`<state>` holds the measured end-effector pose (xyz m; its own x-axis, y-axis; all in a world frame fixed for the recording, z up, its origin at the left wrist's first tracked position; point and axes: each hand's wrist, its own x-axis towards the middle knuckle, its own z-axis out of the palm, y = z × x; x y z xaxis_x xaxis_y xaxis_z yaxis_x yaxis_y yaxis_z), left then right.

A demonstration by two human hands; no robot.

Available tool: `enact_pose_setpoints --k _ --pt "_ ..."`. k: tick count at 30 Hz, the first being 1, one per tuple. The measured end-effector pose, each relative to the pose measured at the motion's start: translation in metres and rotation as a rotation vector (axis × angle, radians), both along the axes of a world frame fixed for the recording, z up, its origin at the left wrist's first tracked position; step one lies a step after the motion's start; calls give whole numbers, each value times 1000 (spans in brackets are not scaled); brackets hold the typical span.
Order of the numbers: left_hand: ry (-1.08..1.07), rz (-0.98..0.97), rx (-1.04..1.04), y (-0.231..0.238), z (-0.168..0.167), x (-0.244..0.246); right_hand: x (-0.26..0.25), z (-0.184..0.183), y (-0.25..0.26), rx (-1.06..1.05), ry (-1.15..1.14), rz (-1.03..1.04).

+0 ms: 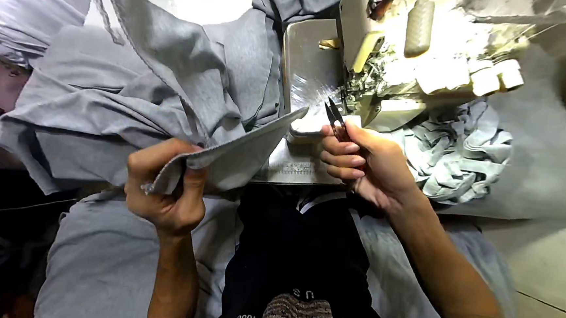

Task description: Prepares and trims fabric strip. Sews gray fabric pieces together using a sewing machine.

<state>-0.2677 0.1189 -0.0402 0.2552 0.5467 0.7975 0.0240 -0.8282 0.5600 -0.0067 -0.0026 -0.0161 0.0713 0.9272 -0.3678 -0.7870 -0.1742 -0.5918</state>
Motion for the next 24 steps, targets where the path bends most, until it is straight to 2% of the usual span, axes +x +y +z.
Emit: enact_pose_setpoints --k 7,10,12,14,18,21,24 --pt "-85 87 -13 -15 -8 -12 0 2 14 0 116 7" --pt "-53 119 -62 -2 -4 -26 2 -3 10 42 -21 94" --pt "-11 73 -132 7 -2 -28 7 -12 2 93 -344 214" --pt "52 31 -200 16 -3 -27 10 -28 -11 111 -764 287" --pt "118 -78 -241 45 6 0 2 -67 -33 0 -1590 296" --pt "182 -127 -250 78 15 34 -11 -94 -34 18 -1988 145" --pt "214 -176 -372 119 15 73 -20 -102 -30 -29 -2213 -11"
